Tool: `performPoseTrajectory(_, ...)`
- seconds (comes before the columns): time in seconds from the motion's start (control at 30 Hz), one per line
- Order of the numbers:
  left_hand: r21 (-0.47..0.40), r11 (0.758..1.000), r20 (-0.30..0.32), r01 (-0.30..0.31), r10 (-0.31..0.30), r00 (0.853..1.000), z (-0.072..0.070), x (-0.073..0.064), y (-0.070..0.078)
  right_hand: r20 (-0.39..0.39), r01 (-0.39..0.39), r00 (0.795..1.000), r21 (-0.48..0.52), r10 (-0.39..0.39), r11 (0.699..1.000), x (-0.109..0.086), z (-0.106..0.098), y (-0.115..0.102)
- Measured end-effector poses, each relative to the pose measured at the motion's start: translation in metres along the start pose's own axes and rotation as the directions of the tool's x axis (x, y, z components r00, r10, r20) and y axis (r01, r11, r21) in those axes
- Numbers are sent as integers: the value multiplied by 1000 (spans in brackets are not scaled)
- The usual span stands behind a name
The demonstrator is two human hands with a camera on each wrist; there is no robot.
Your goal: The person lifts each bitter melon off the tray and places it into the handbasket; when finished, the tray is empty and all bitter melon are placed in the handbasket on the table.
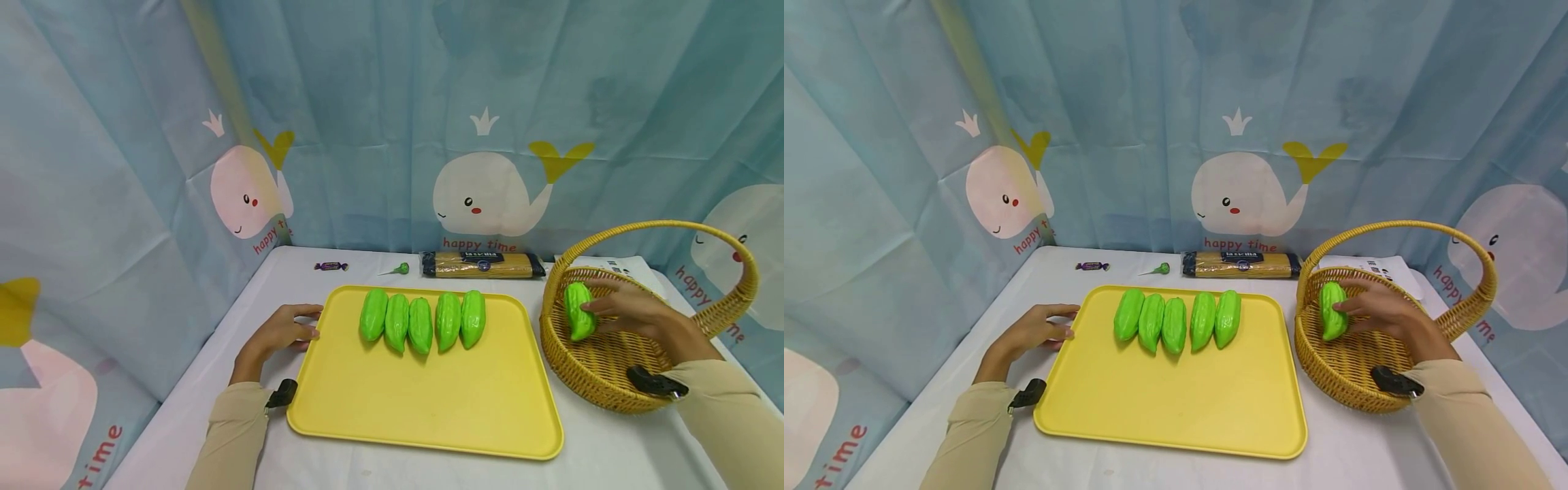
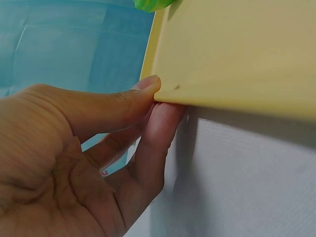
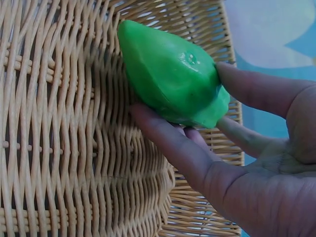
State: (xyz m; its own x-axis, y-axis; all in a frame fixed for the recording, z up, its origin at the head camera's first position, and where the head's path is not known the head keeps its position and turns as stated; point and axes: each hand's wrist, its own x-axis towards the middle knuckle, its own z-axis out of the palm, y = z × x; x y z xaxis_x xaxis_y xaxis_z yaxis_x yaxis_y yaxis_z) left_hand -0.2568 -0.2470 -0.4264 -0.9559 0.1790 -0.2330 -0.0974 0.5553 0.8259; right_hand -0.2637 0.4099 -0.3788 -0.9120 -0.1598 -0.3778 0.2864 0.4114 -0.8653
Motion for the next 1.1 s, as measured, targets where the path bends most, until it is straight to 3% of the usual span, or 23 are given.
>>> performPoseTrajectory(0.33,13,1000,-9,20,-20,1000,1,-1,1,72,8,997,-12,-7,1000,2,8,-2)
performPoseTrajectory(0.67,-11,1000,-6,-1,1,1000,0,-1,0,118,-23,993,18,21,1000,4,12,-2)
performPoseTrajectory(1.1,-4,1000,-16,16,-16,1000,1,-1,0,61,-33,997,-60,36,998,-3,5,-3)
